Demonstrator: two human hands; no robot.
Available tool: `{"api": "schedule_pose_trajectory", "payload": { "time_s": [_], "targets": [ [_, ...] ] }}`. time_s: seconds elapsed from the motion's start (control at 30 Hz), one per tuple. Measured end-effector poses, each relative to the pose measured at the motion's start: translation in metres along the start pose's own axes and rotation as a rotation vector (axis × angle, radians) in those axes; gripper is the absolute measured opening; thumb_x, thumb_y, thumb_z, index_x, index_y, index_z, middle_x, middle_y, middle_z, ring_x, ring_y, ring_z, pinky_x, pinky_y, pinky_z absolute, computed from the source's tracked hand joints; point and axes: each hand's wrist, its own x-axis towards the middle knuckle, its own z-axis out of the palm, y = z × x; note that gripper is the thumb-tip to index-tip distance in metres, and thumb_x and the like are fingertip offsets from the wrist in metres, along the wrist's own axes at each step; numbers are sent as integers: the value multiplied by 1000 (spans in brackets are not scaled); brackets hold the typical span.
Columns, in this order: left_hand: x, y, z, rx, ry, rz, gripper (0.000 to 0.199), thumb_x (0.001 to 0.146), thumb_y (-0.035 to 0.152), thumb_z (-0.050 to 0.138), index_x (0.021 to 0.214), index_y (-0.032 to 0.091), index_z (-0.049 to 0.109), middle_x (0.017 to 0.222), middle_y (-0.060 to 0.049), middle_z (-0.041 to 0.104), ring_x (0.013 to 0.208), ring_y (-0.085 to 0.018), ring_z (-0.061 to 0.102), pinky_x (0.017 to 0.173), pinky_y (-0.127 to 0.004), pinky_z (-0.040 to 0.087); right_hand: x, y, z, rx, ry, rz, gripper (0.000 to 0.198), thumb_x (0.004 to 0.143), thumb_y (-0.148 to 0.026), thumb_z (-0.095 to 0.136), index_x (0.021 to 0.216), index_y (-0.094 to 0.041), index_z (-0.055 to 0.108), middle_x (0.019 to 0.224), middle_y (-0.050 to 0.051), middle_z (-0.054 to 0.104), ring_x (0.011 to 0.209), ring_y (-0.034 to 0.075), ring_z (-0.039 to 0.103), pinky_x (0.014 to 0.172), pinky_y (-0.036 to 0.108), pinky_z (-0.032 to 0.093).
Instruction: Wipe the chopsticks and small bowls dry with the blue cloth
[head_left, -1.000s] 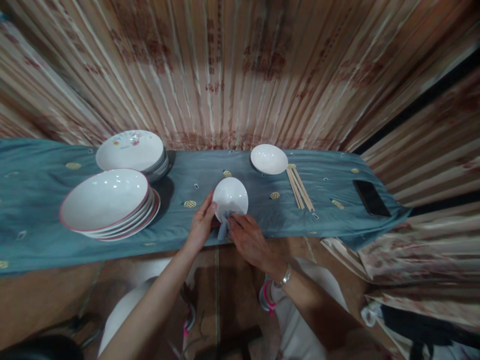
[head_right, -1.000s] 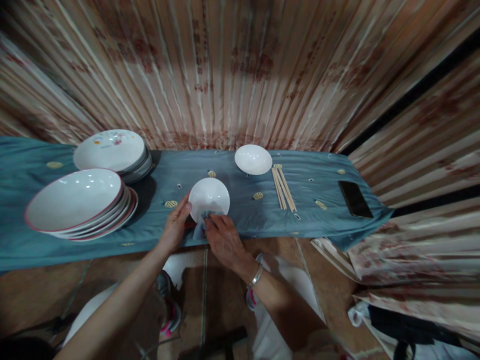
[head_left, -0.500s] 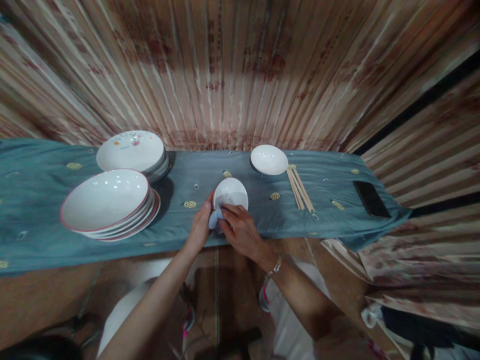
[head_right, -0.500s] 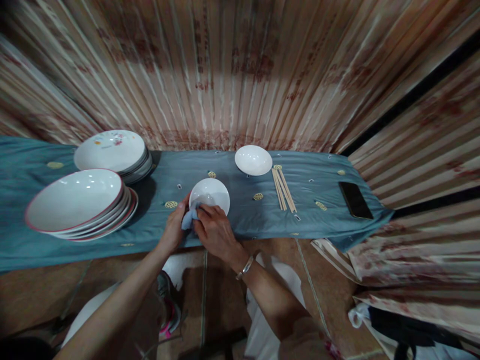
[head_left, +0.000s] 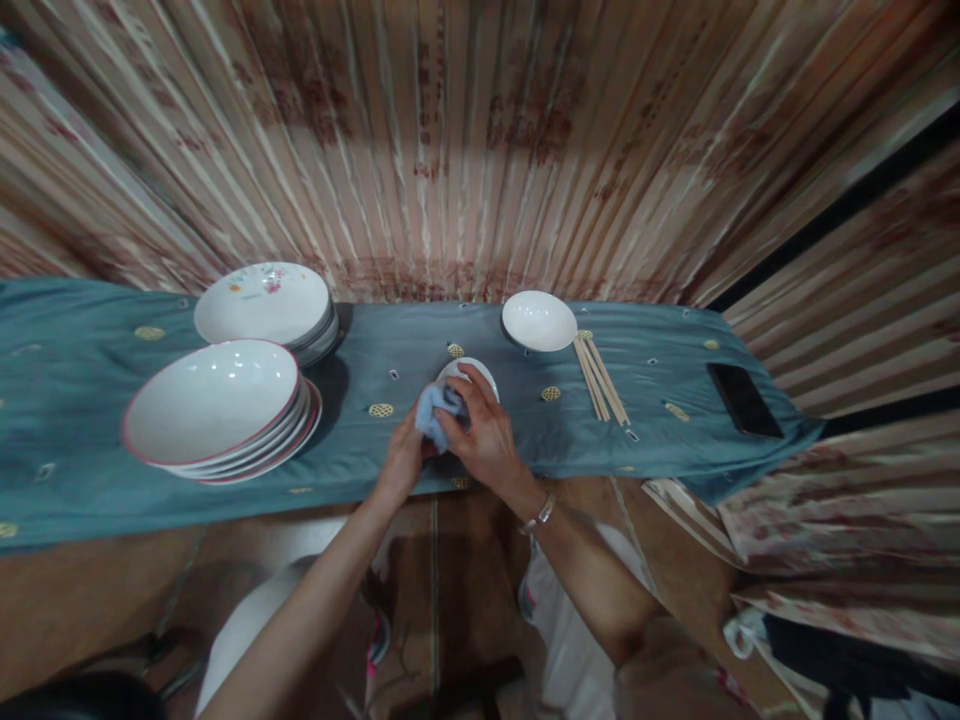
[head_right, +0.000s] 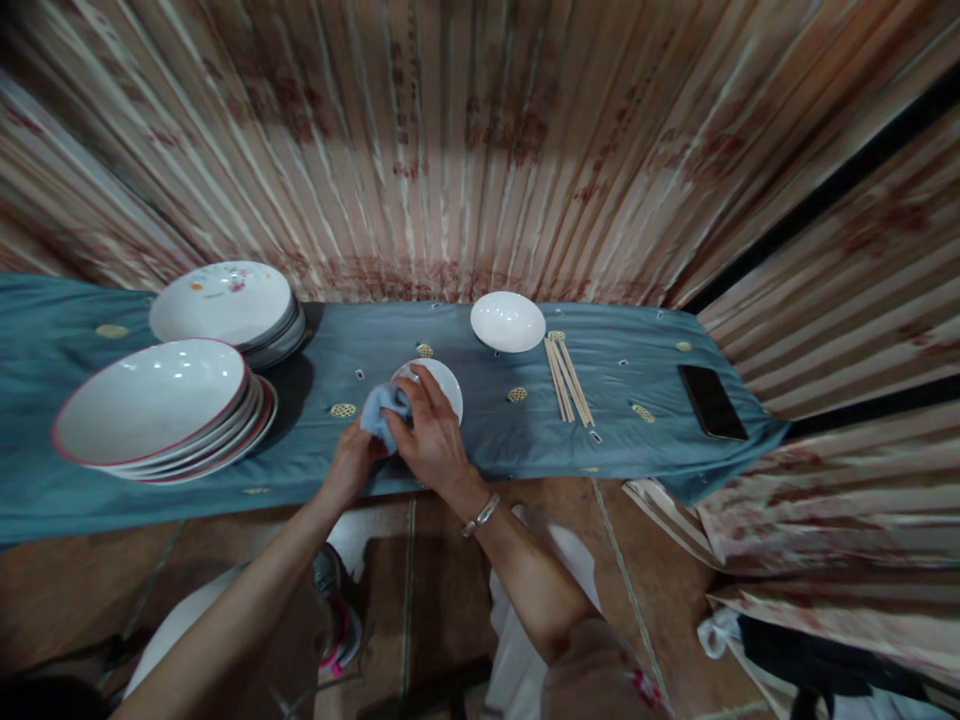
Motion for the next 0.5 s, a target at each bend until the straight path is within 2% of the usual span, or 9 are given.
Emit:
{"api": "schedule_pose_trajectory", "payload": {
  "time_s": [0.1,0.27,0.37,0.5],
  "targets": [
    [-1,-1,1,-136,-29,-39,56,72,51,67,119,21,70,100,-8,73,84,-24,66,63,-31,58,3,0,-2,-39,-24,-20,30,98,-29,52,124,-21,65,147,11,53,135,22,53,116,37,42],
    [-6,4,2,-223,-75,-37,53,66,49,75,110,20,72,103,-7,73,94,-26,67,75,-38,60,6,2,-3,-136,-55,-81,33,102,-30,46,122,-18,69,144,12,56,126,23,59,114,38,45],
    [-9,11,4,-227,-121,-42,50,62,44,80,104,18,72,100,-8,74,93,-27,68,81,-41,60,7,3,-3,-183,-81,-125,35,102,-28,44,124,-17,68,144,14,56,124,24,59,112,39,46],
    [-12,18,6,-237,-130,-33,60,61,41,82,115,18,71,100,-7,75,92,-26,69,82,-41,60,9,3,-4,-223,-105,-151,36,102,-26,42,126,-20,67,143,12,56,123,24,58,109,41,47]
  ]
}}
